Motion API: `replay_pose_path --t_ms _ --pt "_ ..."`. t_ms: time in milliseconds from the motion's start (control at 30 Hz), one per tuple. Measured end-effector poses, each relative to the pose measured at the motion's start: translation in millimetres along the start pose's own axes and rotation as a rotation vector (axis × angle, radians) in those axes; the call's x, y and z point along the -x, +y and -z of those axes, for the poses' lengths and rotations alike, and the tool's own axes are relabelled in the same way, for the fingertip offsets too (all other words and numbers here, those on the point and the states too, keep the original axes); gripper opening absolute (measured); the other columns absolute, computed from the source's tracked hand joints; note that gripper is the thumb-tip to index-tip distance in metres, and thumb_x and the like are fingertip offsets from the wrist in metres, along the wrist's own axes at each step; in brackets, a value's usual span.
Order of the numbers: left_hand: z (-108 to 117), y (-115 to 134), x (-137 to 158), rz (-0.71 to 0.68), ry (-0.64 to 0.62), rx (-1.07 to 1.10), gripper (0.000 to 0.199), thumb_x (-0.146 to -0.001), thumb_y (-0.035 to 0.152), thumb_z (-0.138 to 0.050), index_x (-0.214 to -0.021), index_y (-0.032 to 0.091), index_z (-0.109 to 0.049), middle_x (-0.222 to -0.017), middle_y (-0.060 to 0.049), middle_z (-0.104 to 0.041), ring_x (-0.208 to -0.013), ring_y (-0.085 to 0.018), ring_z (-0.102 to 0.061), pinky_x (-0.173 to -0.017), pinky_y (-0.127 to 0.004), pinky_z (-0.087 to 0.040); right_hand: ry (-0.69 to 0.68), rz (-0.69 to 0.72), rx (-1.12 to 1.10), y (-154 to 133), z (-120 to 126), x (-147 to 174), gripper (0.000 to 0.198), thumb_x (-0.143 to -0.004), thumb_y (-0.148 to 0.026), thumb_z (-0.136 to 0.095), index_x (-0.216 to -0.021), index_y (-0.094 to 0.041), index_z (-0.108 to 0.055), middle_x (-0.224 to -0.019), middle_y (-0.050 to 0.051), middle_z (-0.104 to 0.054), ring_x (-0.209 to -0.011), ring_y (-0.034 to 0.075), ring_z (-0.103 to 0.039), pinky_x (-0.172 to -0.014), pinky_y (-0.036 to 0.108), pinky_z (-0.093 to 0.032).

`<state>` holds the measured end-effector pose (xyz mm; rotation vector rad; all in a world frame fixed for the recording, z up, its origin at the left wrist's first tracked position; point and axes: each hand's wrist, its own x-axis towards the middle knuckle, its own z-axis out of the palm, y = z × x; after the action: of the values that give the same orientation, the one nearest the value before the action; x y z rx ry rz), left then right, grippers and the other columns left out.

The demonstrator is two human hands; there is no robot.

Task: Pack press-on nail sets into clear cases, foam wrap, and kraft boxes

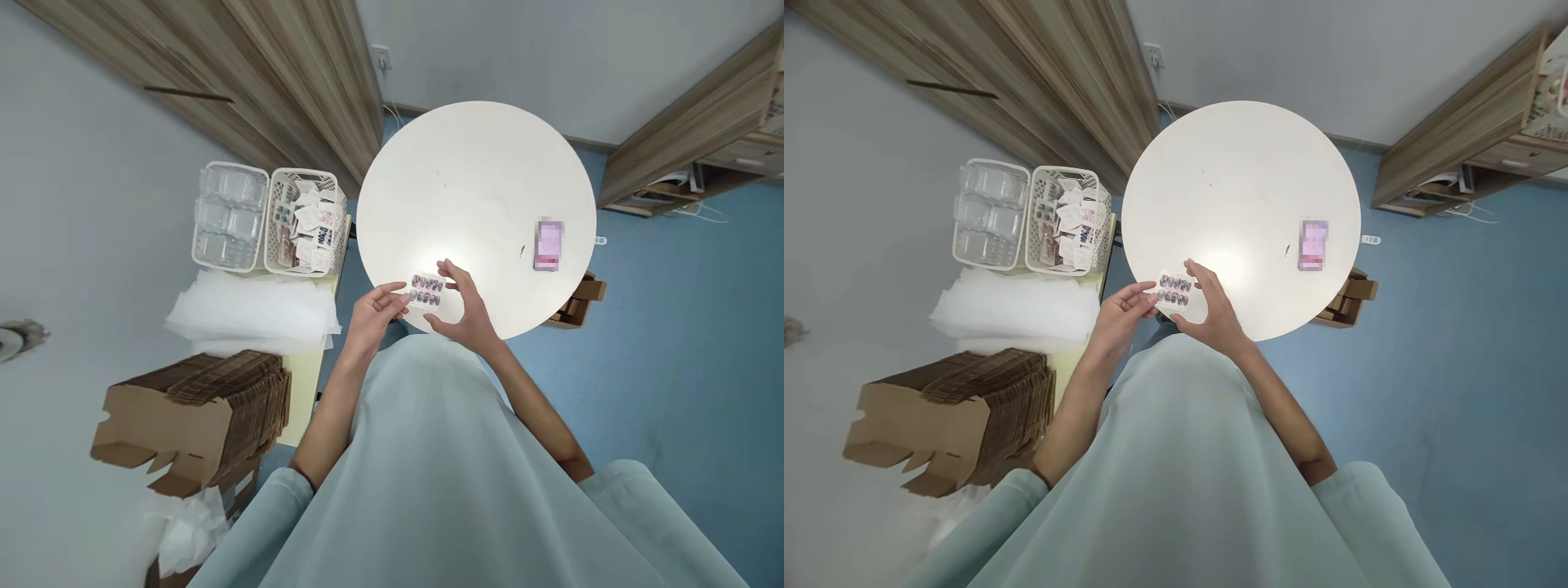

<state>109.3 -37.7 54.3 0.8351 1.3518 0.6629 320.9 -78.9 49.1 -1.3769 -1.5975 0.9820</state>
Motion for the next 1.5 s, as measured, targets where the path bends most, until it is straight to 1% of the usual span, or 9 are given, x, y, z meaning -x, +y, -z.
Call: replay_pose_path --t_ms 233,433,533,700,833,1000,1200,1367,1500 --pt "36 15 -23 -0.100 -0.078 -0.094 0.064 -0.076 0.067 -0.088 -0.118 0.019 -0.077 -0.092 -0.008 -0.078 -0.085 -0.022 -0.075 -0.083 -0.037 -0.059 -0.048 0.036 0.369 -22 -33 -30 0.088 -0.103 -0.037 -0.066 -0.176 -0.032 -0.016 -0.162 0.014 -0.055 -0.149 0.036 -0.051 -0.119 0.060 -0.048" --pt "74 4 -41 -0.133 -0.111 -0.077 0.058 -0.080 0.064 -0.085 -0.116 0.019 -0.077 -0.093 -0.008 -0.079 -0.087 -0.023 -0.076 -0.086 -0.039 -0.061 -0.068 0.016 0.519 -28 -74 -55 0.087 -0.101 -0.028 -0.063 -0.176 -0.028 -0.019 -0.153 0.014 -0.061 -0.140 0.035 -0.057 -0.116 0.057 -0.049" --pt "96 -10 -52 -0.124 -0.110 -0.110 0.054 -0.083 0.060 -0.083 -0.117 0.018 -0.076 -0.097 -0.010 -0.080 -0.091 -0.024 -0.077 -0.089 -0.040 -0.062 -0.112 0.016 0.556 -20 -101 -65 0.089 -0.098 -0.025 -0.064 -0.176 -0.025 -0.019 -0.150 0.015 -0.062 -0.135 0.036 -0.059 -0.113 0.056 -0.051" --pt "146 -30 -66 -0.073 -0.046 -0.204 0.046 -0.086 0.049 -0.079 -0.120 0.019 -0.074 -0.122 -0.015 -0.079 -0.105 -0.027 -0.077 -0.096 -0.043 -0.061 -0.211 -0.025 0.586 12 -147 -80 0.090 -0.095 -0.020 -0.064 -0.175 -0.022 -0.022 -0.146 0.015 -0.064 -0.133 0.035 -0.059 -0.113 0.054 -0.050" --pt "191 -36 -67 -0.061 -0.028 -0.202 0.044 -0.088 0.049 -0.076 -0.121 0.019 -0.074 -0.123 -0.015 -0.079 -0.108 -0.027 -0.076 -0.101 -0.044 -0.060 -0.260 -0.096 0.621 40 -172 -85 0.089 -0.093 -0.019 -0.064 -0.173 -0.017 -0.025 -0.143 0.016 -0.066 -0.131 0.034 -0.060 -0.113 0.053 -0.050" --pt "234 -34 -69 -0.030 -0.011 -0.200 0.048 -0.085 0.050 -0.078 -0.121 0.019 -0.074 -0.120 -0.014 -0.079 -0.105 -0.026 -0.076 -0.100 -0.044 -0.059 -0.279 -0.161 0.692 67 -185 -85 0.087 -0.092 -0.018 -0.062 -0.171 -0.013 -0.026 -0.141 0.018 -0.067 -0.131 0.033 -0.060 -0.113 0.053 -0.050" --pt "260 -23 -70 -0.031 0.002 -0.191 0.047 -0.084 0.050 -0.077 -0.120 0.019 -0.073 -0.122 -0.014 -0.079 -0.104 -0.025 -0.076 -0.098 -0.042 -0.059 -0.323 -0.208 0.739 85 -189 -84 0.084 -0.092 -0.016 -0.060 -0.169 -0.008 -0.028 -0.143 0.020 -0.066 -0.132 0.033 -0.060 -0.115 0.053 -0.050" --pt "283 -14 -77 -0.066 0.075 -0.189 0.040 -0.085 0.044 -0.076 -0.118 0.020 -0.074 -0.123 -0.014 -0.079 -0.106 -0.025 -0.075 -0.096 -0.041 -0.060 -0.287 -0.228 0.756 76 -195 -90 0.087 -0.092 -0.022 -0.066 -0.169 -0.007 -0.029 -0.158 0.025 -0.055 -0.147 0.036 -0.051 -0.120 0.055 -0.046" --pt "324 -7 -97 -0.122 0.212 -0.250 0.036 -0.088 0.037 -0.072 -0.119 0.019 -0.072 -0.124 -0.014 -0.077 -0.112 -0.026 -0.073 -0.100 -0.041 -0.059 -0.241 -0.208 0.733 54 -203 -101 0.090 -0.093 -0.027 -0.070 -0.171 -0.011 -0.028 -0.162 0.024 -0.052 -0.151 0.037 -0.049 -0.121 0.057 -0.046"
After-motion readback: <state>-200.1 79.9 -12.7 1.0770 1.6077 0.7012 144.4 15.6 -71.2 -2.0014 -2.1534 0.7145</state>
